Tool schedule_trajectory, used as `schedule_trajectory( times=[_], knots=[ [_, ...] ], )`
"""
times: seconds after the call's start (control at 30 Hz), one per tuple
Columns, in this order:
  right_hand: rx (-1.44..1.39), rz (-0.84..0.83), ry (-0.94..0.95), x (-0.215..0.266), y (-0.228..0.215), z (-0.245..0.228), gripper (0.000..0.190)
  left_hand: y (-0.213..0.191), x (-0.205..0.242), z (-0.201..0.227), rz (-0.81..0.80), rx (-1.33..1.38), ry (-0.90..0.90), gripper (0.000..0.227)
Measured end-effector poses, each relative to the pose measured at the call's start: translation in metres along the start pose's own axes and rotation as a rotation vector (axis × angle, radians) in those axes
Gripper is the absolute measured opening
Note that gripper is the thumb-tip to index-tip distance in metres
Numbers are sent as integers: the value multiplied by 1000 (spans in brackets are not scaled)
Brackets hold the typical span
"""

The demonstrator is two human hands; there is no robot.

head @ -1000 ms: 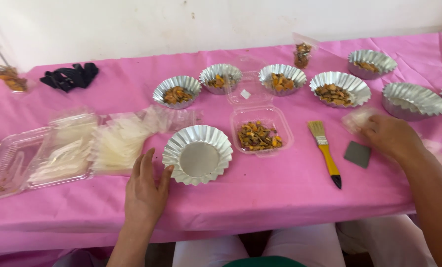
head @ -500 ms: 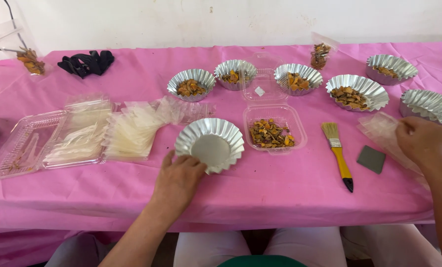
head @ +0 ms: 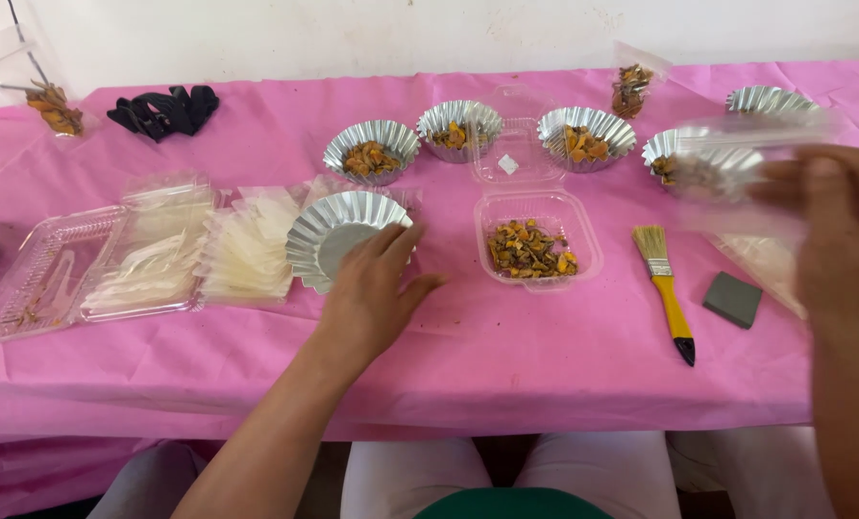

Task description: The person scoops dried fruit pieces from a plastic container into small clear bags using their hands. They then fold and seal each bag and place it on the table. The process is repeated for multiple bags.

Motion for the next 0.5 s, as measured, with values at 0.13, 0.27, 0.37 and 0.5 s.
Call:
schedule_trajectory(
  times=[0.13, 0.27, 0.37, 0.5],
  knots=[
    [-446, -139, 198, -11, 71, -85, 16, 5, -66, 46, -183, 444, -196, 91],
    [-702, -12, 247, -16, 127, -118, 17, 22, -113, 57, -21, 674, -161, 116],
    [-816, -90, 368, -27, 148, -115, 15, 32, -131, 37, 53, 613, -196, 102],
    [-571, -324, 354, -28, 138, -103, 27, 47, -135, -27, 125, 422, -194, 54]
  ],
)
Point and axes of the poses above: each hand's wrist, its own x-axis away from the middle knuckle, its own y-axis out of the palm, z = x × y, the point moved 2 cm from there along -x, towards the middle knuckle, and after that the axes turned 6 degrees about y, right-handed, at the moved point
